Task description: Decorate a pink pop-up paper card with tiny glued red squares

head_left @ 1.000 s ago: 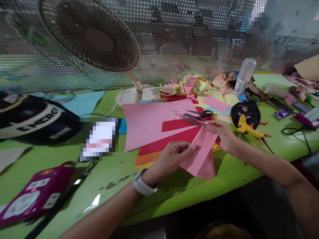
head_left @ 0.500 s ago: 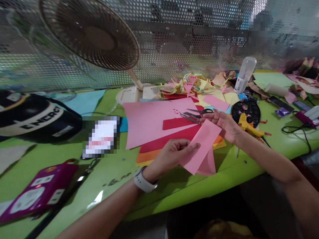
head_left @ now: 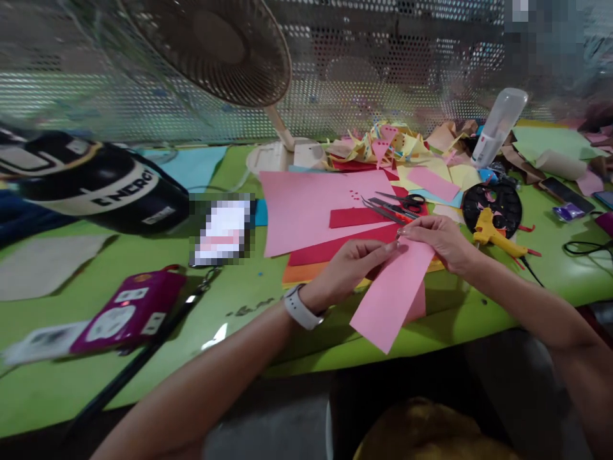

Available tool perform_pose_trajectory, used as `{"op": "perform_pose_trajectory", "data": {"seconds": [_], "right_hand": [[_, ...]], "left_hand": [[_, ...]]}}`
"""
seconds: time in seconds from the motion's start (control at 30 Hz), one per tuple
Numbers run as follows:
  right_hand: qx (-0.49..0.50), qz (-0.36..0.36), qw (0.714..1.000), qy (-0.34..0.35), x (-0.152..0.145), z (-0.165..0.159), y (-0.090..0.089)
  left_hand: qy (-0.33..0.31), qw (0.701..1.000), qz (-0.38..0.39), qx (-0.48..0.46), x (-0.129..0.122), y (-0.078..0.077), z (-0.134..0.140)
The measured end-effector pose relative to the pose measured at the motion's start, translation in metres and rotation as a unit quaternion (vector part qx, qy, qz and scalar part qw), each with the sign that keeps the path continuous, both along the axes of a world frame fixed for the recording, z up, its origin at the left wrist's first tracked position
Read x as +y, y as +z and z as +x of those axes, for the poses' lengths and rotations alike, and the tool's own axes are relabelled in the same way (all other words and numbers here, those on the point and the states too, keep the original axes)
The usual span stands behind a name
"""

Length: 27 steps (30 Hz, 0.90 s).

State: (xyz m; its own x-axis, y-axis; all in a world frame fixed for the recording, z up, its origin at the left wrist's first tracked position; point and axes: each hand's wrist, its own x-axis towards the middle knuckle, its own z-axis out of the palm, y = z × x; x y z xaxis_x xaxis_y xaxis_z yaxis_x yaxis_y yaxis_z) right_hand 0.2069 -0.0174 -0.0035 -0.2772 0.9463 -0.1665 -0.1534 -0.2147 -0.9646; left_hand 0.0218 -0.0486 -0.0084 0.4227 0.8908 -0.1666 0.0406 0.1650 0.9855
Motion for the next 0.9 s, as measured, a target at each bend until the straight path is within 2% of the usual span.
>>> {"op": "perform_pose_trajectory", "data": {"seconds": [0.2, 0.27, 0.33, 0.43, 0.5, 0.57, 0.67, 0.77, 0.83, 0.9], "right_hand": [[-0.039, 0.06, 0.997, 0.016, -0.005, -0.005, 0.0], [-0.035, 0.072, 0.997, -0.004, -0.004, -0.002, 0.002], [-0.02, 0.088, 0.995, -0.051, 0.003, 0.008, 0.007], [-0.004, 0.118, 0.984, -0.132, 0.023, 0.031, 0.016], [0.019, 0.149, 0.968, -0.2, 0.039, 0.049, 0.02], [0.063, 0.177, 0.946, -0.264, 0.054, 0.061, 0.02], [0.131, 0.123, 0.942, -0.285, 0.063, 0.063, 0.01], [0.136, 0.079, 0.951, -0.266, 0.056, 0.05, -0.003], [0.133, 0.067, 0.957, -0.249, 0.046, 0.039, -0.005], [0.149, 0.055, 0.958, -0.238, 0.036, 0.031, -0.002]], "left_hand": [[0.011, 0.996, 0.077, 0.044, 0.001, -0.002, 0.003], [0.013, 0.995, 0.09, 0.051, 0.0, -0.003, 0.001], [0.015, 0.995, 0.084, 0.051, -0.002, -0.003, -0.002], [-0.011, 0.999, 0.026, 0.025, -0.001, 0.0, -0.011], [-0.044, 0.999, -0.01, 0.01, 0.002, 0.002, -0.02], [-0.038, 0.999, -0.004, 0.012, 0.008, 0.002, -0.027], [0.062, 0.998, 0.024, -0.009, 0.017, -0.005, -0.031], [0.143, 0.984, 0.099, -0.043, 0.023, -0.016, -0.029], [0.134, 0.979, 0.14, -0.066, 0.023, -0.021, -0.027], [0.07, 0.983, 0.137, -0.098, 0.019, -0.023, -0.027]]}}
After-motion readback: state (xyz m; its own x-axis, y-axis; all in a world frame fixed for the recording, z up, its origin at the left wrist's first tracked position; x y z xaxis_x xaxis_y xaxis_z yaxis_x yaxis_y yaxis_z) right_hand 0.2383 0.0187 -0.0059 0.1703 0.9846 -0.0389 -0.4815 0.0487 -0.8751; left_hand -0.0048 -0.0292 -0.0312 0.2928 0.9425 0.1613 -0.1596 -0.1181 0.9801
